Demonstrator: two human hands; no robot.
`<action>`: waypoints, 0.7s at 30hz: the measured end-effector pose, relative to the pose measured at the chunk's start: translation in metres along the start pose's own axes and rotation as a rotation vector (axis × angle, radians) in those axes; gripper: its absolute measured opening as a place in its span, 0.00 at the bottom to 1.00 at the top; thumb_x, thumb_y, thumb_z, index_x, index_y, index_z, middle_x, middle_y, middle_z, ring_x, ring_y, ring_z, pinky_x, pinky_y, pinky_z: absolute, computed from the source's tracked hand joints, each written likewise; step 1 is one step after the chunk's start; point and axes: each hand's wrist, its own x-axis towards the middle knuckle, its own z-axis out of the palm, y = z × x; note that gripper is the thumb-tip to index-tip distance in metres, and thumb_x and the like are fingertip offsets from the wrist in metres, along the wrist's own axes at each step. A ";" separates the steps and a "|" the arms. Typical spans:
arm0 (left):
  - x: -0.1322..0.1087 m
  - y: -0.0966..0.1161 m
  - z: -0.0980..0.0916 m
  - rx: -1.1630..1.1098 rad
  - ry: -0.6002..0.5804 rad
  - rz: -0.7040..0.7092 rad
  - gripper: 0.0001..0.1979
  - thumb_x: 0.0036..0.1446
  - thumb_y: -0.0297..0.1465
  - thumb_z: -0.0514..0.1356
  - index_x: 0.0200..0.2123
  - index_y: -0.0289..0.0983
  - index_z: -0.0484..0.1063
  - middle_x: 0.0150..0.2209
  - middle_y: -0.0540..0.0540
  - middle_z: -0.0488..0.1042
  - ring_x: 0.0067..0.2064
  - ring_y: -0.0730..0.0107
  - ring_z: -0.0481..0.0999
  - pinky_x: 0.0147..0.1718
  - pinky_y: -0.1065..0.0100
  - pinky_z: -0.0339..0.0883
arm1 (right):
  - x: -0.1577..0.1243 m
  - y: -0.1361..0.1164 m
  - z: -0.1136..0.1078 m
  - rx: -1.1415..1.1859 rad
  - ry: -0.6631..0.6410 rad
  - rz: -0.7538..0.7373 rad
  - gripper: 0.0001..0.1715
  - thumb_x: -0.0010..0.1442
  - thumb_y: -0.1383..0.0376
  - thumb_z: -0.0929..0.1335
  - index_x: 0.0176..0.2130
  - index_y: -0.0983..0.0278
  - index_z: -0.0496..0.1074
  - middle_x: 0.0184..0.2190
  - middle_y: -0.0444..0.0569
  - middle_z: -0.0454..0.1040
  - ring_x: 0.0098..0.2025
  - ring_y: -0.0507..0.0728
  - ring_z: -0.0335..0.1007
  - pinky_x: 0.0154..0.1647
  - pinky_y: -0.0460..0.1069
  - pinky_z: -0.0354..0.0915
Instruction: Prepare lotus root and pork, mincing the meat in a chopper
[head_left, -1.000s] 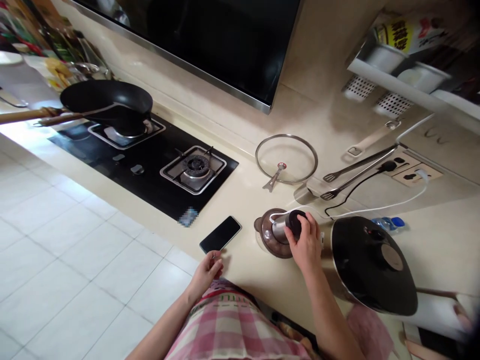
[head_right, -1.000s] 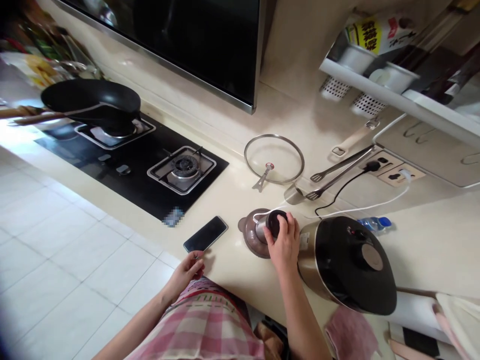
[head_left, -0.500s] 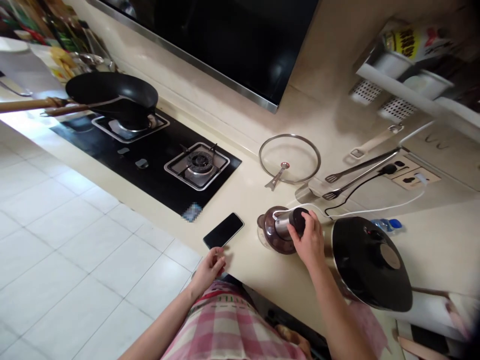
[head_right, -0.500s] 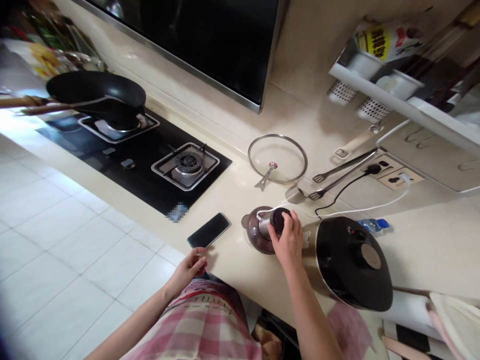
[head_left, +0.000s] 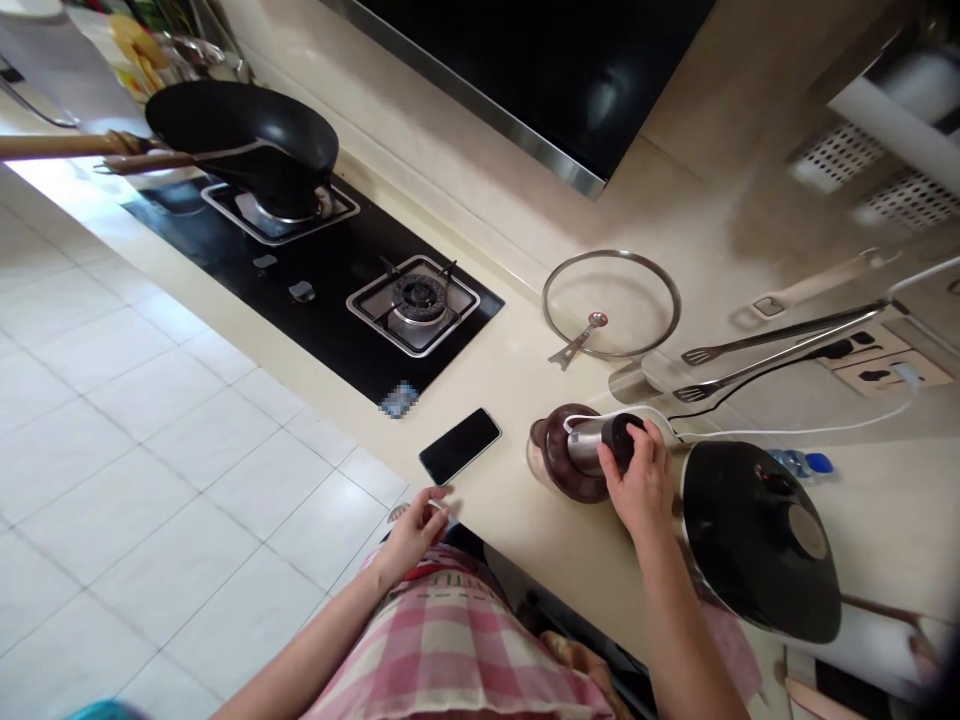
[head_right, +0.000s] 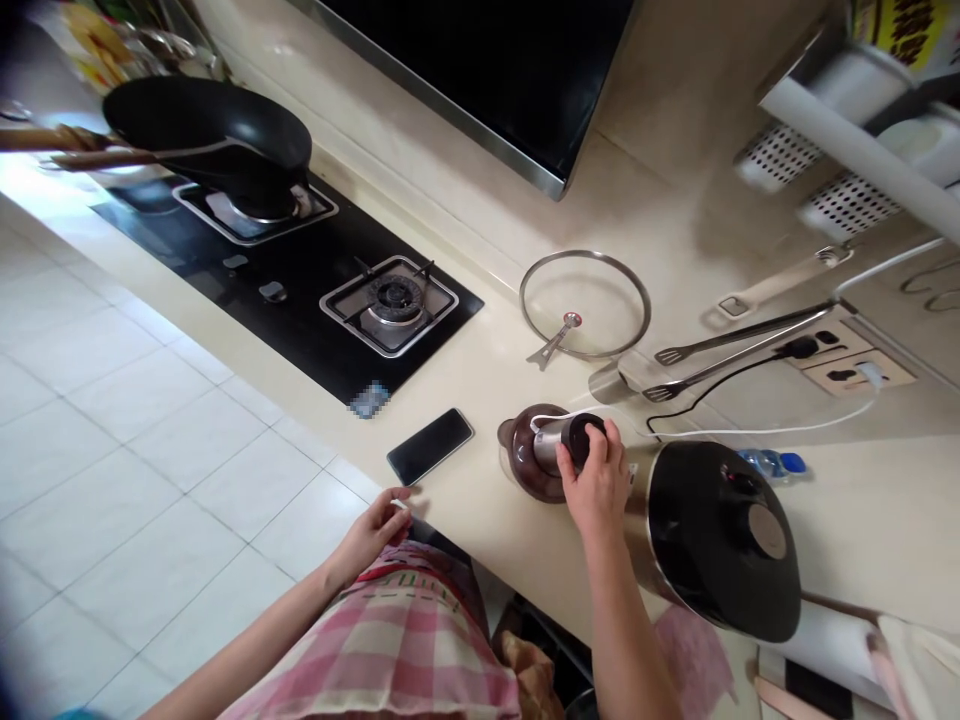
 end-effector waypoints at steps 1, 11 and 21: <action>0.001 0.001 0.001 -0.012 0.001 -0.003 0.25 0.53 0.50 0.55 0.46 0.38 0.59 0.23 0.55 0.65 0.23 0.74 0.65 0.23 0.70 0.58 | 0.001 0.000 0.000 -0.006 -0.003 -0.005 0.28 0.60 0.50 0.62 0.52 0.66 0.62 0.56 0.64 0.61 0.55 0.67 0.61 0.49 0.61 0.63; 0.003 0.013 0.000 0.031 0.010 0.048 0.23 0.54 0.48 0.54 0.45 0.37 0.58 0.21 0.56 0.64 0.23 0.72 0.65 0.25 0.69 0.60 | 0.002 0.001 0.003 0.006 0.052 -0.063 0.27 0.59 0.51 0.63 0.50 0.68 0.63 0.54 0.65 0.62 0.55 0.67 0.61 0.50 0.61 0.62; -0.003 0.013 -0.006 0.046 0.033 0.049 0.23 0.54 0.46 0.54 0.46 0.37 0.59 0.21 0.56 0.65 0.23 0.72 0.66 0.25 0.69 0.60 | 0.005 0.005 0.001 0.054 0.054 -0.111 0.30 0.58 0.50 0.64 0.51 0.69 0.62 0.52 0.65 0.64 0.56 0.68 0.60 0.53 0.63 0.61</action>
